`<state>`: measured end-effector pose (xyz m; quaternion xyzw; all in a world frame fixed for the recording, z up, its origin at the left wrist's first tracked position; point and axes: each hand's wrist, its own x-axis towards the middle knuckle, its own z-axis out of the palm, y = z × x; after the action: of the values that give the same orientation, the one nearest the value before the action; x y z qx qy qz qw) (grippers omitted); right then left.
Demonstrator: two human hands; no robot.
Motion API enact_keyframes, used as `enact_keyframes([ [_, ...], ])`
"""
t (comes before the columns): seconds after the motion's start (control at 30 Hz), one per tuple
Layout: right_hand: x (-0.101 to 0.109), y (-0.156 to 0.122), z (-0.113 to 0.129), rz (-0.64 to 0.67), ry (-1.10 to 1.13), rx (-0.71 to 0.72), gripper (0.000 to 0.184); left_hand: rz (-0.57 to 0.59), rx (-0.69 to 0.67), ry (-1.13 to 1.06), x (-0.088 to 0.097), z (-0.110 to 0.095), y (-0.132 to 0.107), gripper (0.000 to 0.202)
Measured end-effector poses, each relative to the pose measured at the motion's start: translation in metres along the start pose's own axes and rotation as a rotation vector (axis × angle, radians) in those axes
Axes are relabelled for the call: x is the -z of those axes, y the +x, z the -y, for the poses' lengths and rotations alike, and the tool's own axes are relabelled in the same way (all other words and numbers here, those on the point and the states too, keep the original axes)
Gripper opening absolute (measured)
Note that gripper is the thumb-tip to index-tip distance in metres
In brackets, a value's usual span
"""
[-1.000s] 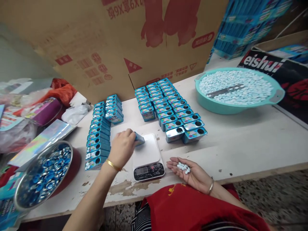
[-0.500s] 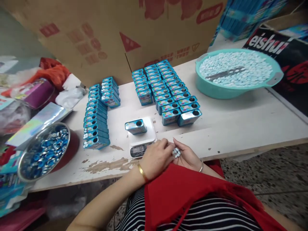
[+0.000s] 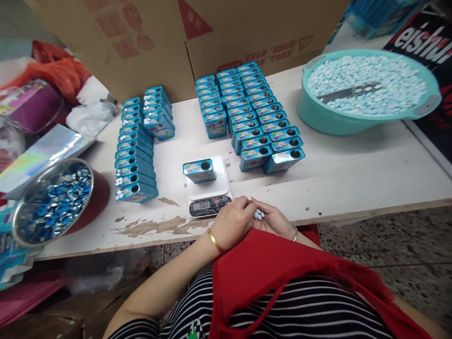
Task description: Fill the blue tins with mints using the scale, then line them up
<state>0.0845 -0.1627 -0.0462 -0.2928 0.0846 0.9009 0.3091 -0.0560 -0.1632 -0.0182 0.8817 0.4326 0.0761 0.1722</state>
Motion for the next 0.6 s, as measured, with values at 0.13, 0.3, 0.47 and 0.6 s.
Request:
enact_keyframes([
  [0.13, -0.003, 0.004, 0.001, 0.025, -0.011, 0.052, 0.013, -0.072, -0.037, -0.043, -0.003, 0.007, -0.001, 0.011],
  [0.3, -0.009, 0.014, 0.002, 0.000, 0.023, 0.097, 0.015, -0.168, -0.037, -0.134, 0.001, 0.015, -0.004, 0.012],
  [0.47, -0.026, 0.025, 0.005, 0.078, 0.000, 0.087, 0.020, -0.399, 0.079, -0.331, 0.042, 0.033, -0.003, 0.012],
  [0.6, -0.039, 0.031, 0.007, 0.149, -0.031, 0.073, 0.026, -0.554, 0.170, -0.213, 0.083, 0.061, 0.002, 0.008],
])
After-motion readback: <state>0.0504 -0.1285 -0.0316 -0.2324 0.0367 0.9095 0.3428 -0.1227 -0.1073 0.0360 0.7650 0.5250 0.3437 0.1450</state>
